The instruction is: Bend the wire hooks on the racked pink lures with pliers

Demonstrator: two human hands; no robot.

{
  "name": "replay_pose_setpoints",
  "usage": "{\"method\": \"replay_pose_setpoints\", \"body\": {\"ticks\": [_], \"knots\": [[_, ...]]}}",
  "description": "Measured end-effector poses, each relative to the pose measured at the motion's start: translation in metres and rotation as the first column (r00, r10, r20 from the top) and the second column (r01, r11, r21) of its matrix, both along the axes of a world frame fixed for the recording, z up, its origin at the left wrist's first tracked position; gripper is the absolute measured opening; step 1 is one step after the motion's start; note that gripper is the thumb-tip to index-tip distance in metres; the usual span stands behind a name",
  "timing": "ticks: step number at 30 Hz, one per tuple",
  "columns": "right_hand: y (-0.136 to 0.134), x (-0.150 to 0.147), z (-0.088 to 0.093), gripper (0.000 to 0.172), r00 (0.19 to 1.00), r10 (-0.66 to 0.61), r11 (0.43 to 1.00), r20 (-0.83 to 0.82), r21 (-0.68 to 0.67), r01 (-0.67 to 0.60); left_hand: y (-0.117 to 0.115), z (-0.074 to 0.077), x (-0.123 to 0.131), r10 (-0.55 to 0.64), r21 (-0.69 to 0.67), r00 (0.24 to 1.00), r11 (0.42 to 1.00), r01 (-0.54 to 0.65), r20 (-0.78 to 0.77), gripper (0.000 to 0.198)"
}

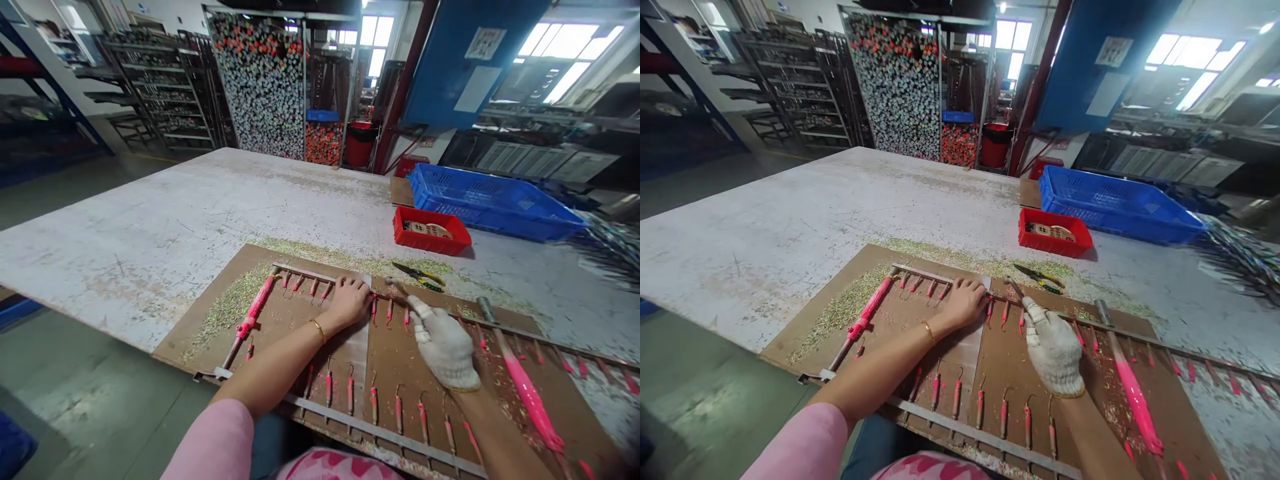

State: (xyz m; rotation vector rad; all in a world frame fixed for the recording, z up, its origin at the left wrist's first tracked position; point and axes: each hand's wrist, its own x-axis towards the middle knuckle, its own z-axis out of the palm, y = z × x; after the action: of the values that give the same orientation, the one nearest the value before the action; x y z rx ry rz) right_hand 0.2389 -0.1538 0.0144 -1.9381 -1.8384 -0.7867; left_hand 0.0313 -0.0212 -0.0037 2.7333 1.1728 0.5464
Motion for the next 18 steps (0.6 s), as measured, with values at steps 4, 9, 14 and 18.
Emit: {"method": "replay_pose_setpoints", "body": {"ticks": [4,9,14,18], "knots": [[0.001,0.003,-0.001,0.047,0.989,0.096,0.971,-0.11,-0.209,-0.118,0.0,0.0,0.0,0.009,-0.014,1.0,1.0,-0.009,0.014,0.023],[0.002,0.01,-0.001,0.049,0.836,0.045,0.998,-0.547,0.051,-0.021,0.003,0.0,-0.004,-0.035,-0.07,0.998,0.997,0.039,0.049,0.024],[0.006,0.017,-0.009,0.05,0.745,0.052,0.998,-0.665,0.047,-0.028,0.019,0.016,-0.023,-0.221,-0.225,0.967,0.943,0.244,0.124,0.013],[0.007,0.019,-0.007,0.048,0.726,0.054,0.997,-0.686,0.078,0.0,0.044,0.05,-0.045,-0.081,-0.38,0.946,0.903,0.203,0.314,0.022]]}}
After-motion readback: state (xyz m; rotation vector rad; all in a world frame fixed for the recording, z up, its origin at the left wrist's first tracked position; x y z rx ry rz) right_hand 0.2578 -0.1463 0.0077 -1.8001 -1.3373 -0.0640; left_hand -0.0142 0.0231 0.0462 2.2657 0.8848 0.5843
